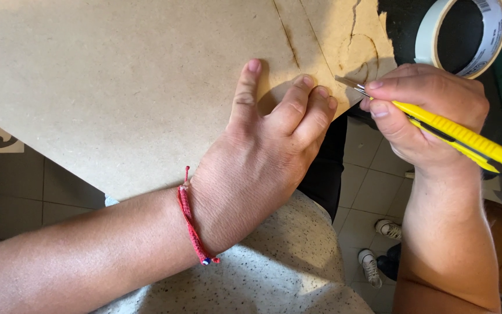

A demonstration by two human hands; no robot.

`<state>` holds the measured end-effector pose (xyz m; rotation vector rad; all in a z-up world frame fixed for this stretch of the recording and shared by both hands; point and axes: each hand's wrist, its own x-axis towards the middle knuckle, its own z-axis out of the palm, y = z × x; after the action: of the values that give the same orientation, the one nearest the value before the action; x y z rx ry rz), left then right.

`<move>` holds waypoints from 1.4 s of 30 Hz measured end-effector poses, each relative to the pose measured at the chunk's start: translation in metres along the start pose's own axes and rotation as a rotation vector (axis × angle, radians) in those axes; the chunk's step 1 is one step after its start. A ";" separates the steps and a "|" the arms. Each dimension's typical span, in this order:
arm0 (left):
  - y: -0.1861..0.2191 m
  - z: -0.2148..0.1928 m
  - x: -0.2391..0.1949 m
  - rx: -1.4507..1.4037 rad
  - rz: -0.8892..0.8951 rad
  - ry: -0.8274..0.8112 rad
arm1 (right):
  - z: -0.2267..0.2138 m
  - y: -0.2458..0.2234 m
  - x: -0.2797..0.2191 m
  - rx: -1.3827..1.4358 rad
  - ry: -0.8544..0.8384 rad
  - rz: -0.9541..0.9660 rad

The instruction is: Cutting out a decorative shape from a thin sheet of material using a utility knife.

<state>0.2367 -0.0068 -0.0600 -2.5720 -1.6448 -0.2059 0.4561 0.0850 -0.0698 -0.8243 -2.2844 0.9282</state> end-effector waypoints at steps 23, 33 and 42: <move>-0.001 -0.002 0.002 -0.050 -0.020 0.014 | -0.003 0.002 0.004 0.055 -0.048 -0.049; -0.002 -0.002 0.002 -0.061 -0.002 -0.026 | -0.006 0.003 0.004 0.073 -0.063 -0.026; -0.001 -0.001 0.001 -0.062 -0.007 -0.038 | -0.008 0.006 0.005 0.063 -0.093 -0.055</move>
<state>0.2358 -0.0058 -0.0588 -2.6319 -1.6863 -0.2133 0.4596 0.0952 -0.0680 -0.7016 -2.3322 1.0273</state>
